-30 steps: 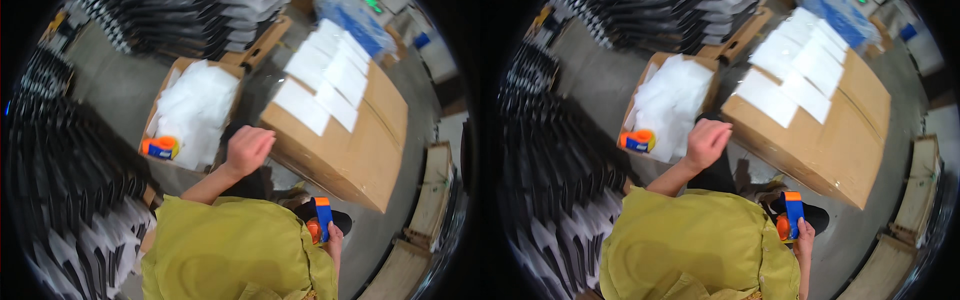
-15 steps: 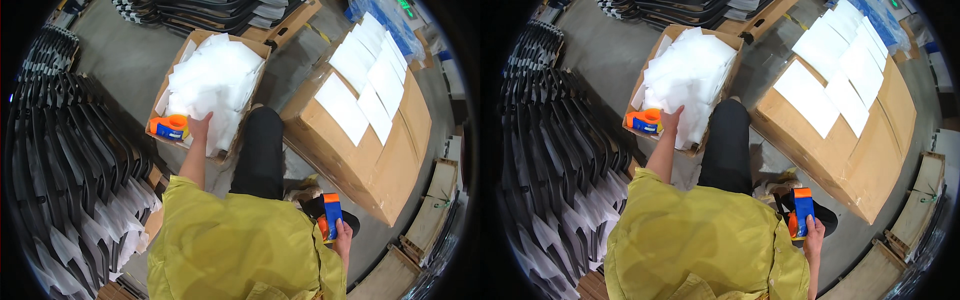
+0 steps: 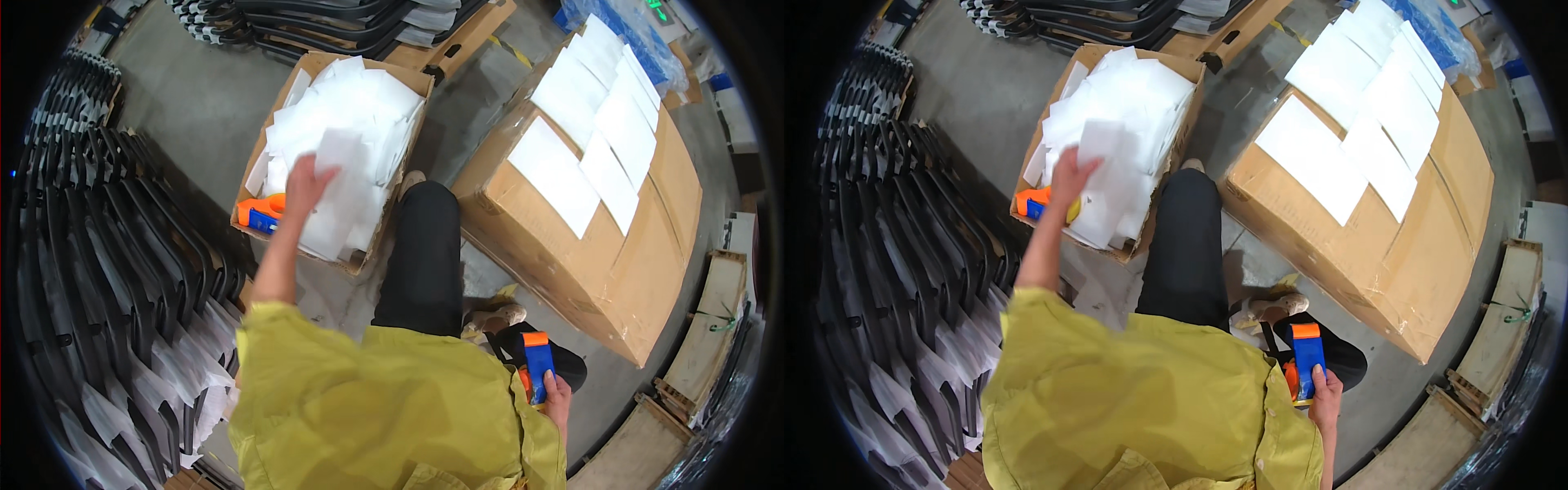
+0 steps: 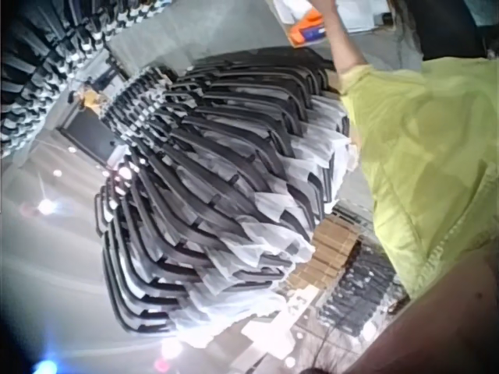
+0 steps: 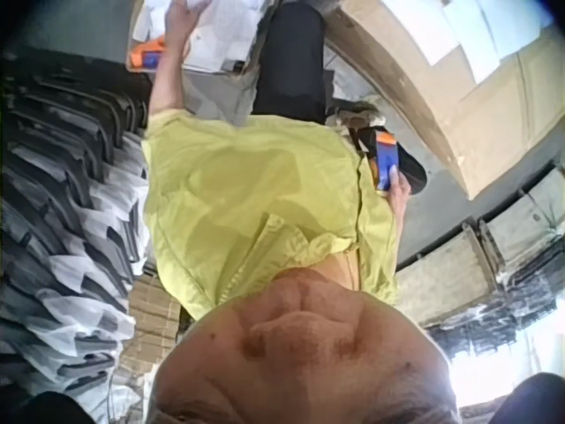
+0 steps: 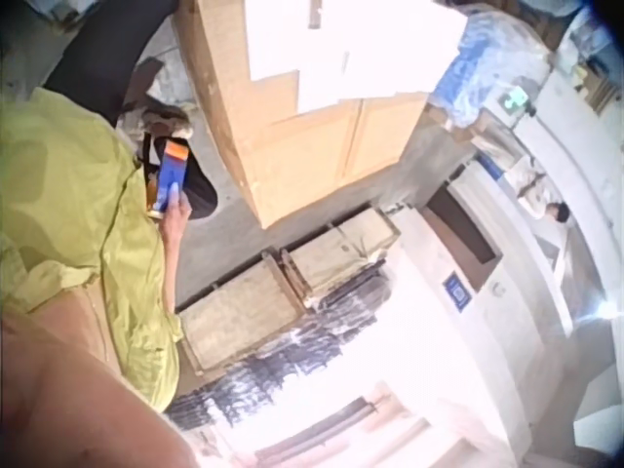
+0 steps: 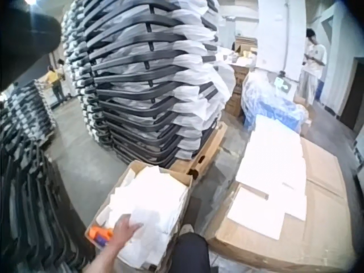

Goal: Applying tape to small foam protective pads using a tape dispenser and placing them on a cardboard box.

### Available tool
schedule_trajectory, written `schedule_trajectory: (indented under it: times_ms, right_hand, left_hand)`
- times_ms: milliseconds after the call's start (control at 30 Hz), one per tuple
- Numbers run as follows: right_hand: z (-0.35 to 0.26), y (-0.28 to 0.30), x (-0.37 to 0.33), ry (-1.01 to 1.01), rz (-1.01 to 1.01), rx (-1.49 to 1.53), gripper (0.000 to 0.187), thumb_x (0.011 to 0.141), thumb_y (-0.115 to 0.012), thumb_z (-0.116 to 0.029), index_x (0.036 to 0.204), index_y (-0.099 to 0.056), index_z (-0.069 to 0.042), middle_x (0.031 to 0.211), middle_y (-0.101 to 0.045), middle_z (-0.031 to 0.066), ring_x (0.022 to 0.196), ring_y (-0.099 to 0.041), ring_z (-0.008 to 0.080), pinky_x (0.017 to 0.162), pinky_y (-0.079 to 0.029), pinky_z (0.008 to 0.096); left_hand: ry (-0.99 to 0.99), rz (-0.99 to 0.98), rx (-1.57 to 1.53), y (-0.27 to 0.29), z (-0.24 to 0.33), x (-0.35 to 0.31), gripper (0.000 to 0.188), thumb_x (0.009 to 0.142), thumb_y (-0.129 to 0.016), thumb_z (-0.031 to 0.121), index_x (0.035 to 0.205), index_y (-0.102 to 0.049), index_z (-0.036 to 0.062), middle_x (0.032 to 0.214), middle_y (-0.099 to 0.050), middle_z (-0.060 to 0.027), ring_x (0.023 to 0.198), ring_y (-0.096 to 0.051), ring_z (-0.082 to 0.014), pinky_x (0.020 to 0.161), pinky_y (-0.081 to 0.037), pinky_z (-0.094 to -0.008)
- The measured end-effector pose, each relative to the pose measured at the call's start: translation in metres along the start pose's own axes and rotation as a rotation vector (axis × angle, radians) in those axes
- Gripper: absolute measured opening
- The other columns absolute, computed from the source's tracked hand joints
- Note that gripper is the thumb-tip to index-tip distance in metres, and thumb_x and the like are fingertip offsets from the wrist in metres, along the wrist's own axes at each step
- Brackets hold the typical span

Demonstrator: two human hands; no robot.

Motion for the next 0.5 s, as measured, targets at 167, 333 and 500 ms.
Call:
schedule_trajectory:
  times_ms: [167, 333, 500]
  right_hand:
    - [0.001, 0.002, 0.011, 0.015, -0.015, -0.017, 0.034, 0.085, -0.053, -0.029, 0.087, -0.059, 0.004, 0.073, -0.062, 0.0064, 0.057, -0.055, 0.0094, 0.054, -0.044, 0.0214]
    - [-0.003, -0.005, 0.006, -0.005, 0.022, -0.003, 0.034, 0.085, -0.053, -0.029, 0.086, -0.059, 0.004, 0.075, -0.062, 0.0063, 0.059, -0.055, 0.0094, 0.055, -0.044, 0.0216]
    - [-0.001, -0.005, 0.015, -0.04, -0.031, -0.062, 0.033, 0.086, -0.051, -0.028, 0.088, -0.059, 0.004, 0.074, -0.062, 0.0051, 0.058, -0.053, 0.0081, 0.056, -0.043, 0.021]
  left_hand:
    - [-0.003, 0.037, 0.47, -0.029, -0.041, 0.079, 0.06, 0.068, -0.069, 0.038, 0.112, -0.046, 0.0027, 0.119, -0.047, -0.0155, 0.111, -0.045, -0.029, 0.091, -0.033, -0.0475]
    - [0.542, -0.331, 0.357, -0.034, -0.042, 0.08, 0.083, 0.057, -0.075, 0.041, 0.12, -0.038, 0.0025, 0.12, -0.047, -0.0118, 0.112, -0.044, -0.0256, 0.092, -0.031, -0.0516]
    - [0.596, -0.186, -0.13, -0.01, -0.05, 0.04, 0.055, 0.061, -0.074, 0.031, 0.103, -0.051, 0.0033, 0.11, -0.052, -0.014, 0.104, -0.05, -0.0267, 0.083, -0.041, -0.036]
Point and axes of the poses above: each hand's wrist, its own x-axis towards the middle knuckle, its own y-axis out of the back of the hand, z = x × y, the point moved 1 cm from there along x, towards the middle knuckle
